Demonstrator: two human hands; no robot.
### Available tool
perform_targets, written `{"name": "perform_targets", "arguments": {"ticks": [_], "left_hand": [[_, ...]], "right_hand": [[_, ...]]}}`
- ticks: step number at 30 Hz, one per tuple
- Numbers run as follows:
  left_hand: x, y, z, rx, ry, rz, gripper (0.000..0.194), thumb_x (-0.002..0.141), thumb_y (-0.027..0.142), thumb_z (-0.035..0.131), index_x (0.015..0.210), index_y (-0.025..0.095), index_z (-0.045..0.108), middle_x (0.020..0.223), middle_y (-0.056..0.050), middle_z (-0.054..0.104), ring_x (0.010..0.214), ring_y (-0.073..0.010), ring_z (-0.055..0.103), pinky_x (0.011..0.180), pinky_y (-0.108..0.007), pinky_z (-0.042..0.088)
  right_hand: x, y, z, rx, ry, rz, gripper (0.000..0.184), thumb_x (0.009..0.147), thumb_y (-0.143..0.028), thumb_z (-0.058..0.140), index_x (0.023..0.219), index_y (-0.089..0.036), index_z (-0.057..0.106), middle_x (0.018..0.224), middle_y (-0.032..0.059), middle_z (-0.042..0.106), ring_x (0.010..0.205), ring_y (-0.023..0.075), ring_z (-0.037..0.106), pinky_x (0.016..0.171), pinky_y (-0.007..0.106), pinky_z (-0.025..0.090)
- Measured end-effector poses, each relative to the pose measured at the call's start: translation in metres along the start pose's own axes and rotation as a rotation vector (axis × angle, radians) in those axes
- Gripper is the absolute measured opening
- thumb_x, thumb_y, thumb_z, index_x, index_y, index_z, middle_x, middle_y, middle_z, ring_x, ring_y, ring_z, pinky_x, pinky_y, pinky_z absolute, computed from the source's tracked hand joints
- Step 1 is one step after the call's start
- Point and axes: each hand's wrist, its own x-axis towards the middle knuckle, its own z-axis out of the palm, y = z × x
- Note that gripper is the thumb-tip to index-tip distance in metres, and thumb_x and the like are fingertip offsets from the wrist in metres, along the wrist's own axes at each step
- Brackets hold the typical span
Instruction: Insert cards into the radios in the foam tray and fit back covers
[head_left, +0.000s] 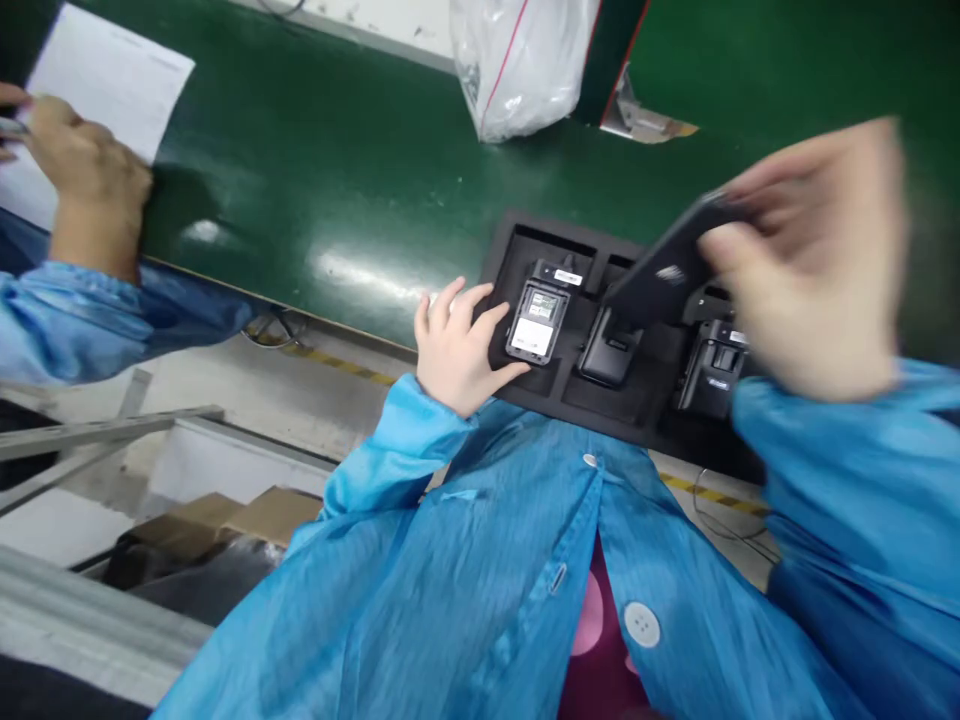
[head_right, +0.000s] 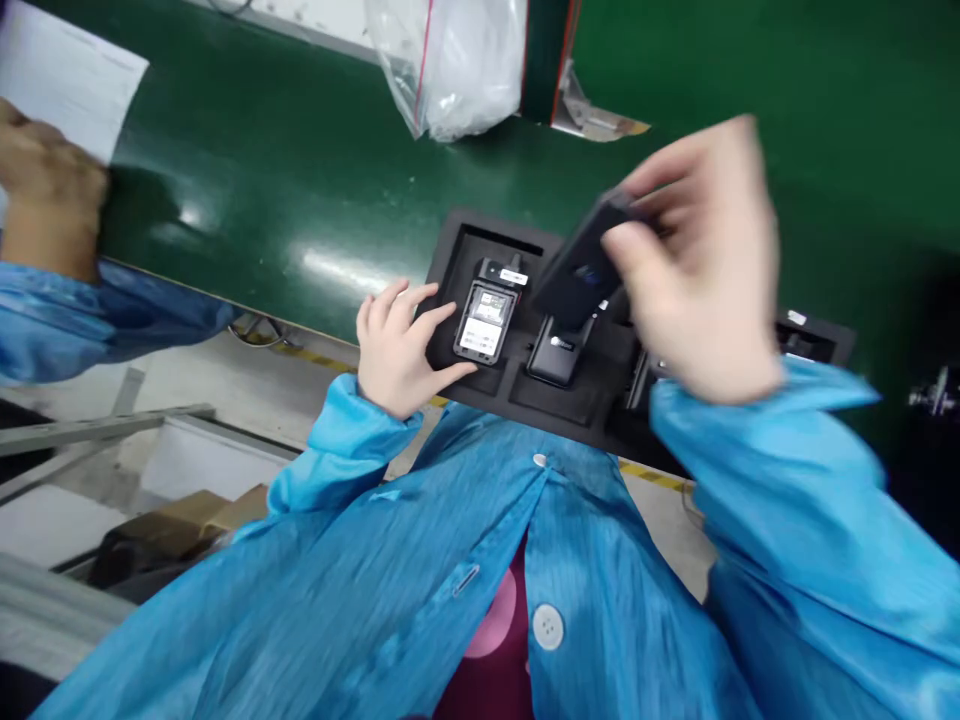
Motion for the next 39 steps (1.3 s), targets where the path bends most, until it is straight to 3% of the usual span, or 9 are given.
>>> {"name": "perform_targets", "arguments": {"ticks": [4,8,14,19,24,28,33,37,39], "left_hand": [[0.002,0.003,0.009,-0.058,0.043,0.010,0.070,0.071,0.065,0.076,0.127,0.026,0.061,0.153,-0.010,0.049,0.147,-0.0365,0.033,0.120,-0.061,0.017],[0.002,0.003,0.014,-0.090,0.069,0.004,0.067,0.074,0.069,0.072,0.124,0.025,0.061,0.154,-0.010,0.047,0.147,-0.0363,0.033,0.121,-0.060,0.018],[0.002,0.003,0.014,-0.138,0.048,-0.017,0.060,0.080,0.067,0.067,0.123,0.025,0.062,0.155,-0.008,0.046,0.149,-0.0342,0.031,0.122,-0.056,0.017],[0.002,0.004,0.013,-0.162,0.041,-0.028,0.052,0.083,0.063,0.064,0.119,0.026,0.064,0.156,-0.006,0.045,0.150,-0.0340,0.030,0.124,-0.056,0.015],[0.002,0.005,0.013,-0.181,0.035,-0.032,0.046,0.084,0.061,0.064,0.111,0.025,0.066,0.155,-0.005,0.045,0.150,-0.0341,0.029,0.124,-0.055,0.014],[0.002,0.005,0.014,-0.172,0.070,-0.018,0.045,0.082,0.060,0.067,0.108,0.023,0.066,0.154,-0.006,0.046,0.149,-0.0344,0.032,0.123,-0.055,0.017],[0.002,0.005,0.016,-0.142,0.086,-0.013,0.046,0.080,0.059,0.070,0.106,0.022,0.067,0.153,-0.007,0.048,0.147,-0.0351,0.035,0.122,-0.056,0.020],[0.001,0.012,0.006,-0.116,0.106,-0.021,0.056,0.082,0.059,0.069,0.121,0.021,0.063,0.154,-0.010,0.048,0.147,-0.0357,0.035,0.121,-0.055,0.022],[0.002,0.020,-0.001,-0.103,0.107,-0.007,0.062,0.082,0.055,0.070,0.130,0.018,0.057,0.153,-0.011,0.049,0.144,-0.0347,0.038,0.117,-0.052,0.030]], "right_hand": [[-0.002,-0.014,0.077,0.135,-0.256,-0.089,0.017,0.093,-0.023,0.053,0.110,-0.022,0.050,0.101,0.0026,0.060,0.091,0.0165,0.062,0.084,0.036,0.054],[-0.005,-0.009,0.108,0.036,-0.329,-0.087,0.016,0.096,-0.028,0.046,0.111,-0.024,0.048,0.103,0.0030,0.060,0.094,0.0175,0.062,0.088,0.038,0.053],[-0.018,-0.007,0.115,-0.310,-0.244,-0.112,0.022,0.093,-0.024,0.045,0.114,-0.019,0.049,0.117,0.0111,0.060,0.109,0.0276,0.056,0.097,0.053,0.044],[-0.027,-0.009,0.123,-0.486,-0.164,-0.166,0.022,0.097,-0.029,0.043,0.115,-0.019,0.052,0.120,0.0151,0.057,0.109,0.0305,0.051,0.092,0.050,0.044],[-0.029,-0.014,0.127,-0.590,-0.222,-0.166,0.033,0.097,-0.036,0.050,0.118,-0.012,0.056,0.124,0.0209,0.055,0.110,0.0330,0.048,0.093,0.050,0.043],[-0.031,-0.018,0.125,-0.609,-0.252,-0.194,0.036,0.098,-0.034,0.046,0.124,-0.011,0.055,0.123,0.0201,0.054,0.109,0.0324,0.049,0.095,0.050,0.043],[-0.035,-0.021,0.121,-0.577,-0.314,-0.157,0.040,0.096,-0.027,0.040,0.131,-0.013,0.054,0.120,0.0197,0.053,0.111,0.0354,0.049,0.096,0.058,0.043],[-0.037,-0.018,0.121,-0.545,-0.295,-0.168,0.042,0.094,-0.023,0.040,0.133,-0.014,0.053,0.120,0.0180,0.053,0.119,0.0352,0.049,0.107,0.059,0.040],[-0.033,-0.017,0.118,-0.491,-0.296,-0.183,0.039,0.093,-0.021,0.043,0.130,-0.015,0.055,0.117,0.0157,0.055,0.121,0.0332,0.050,0.116,0.058,0.033]]}}
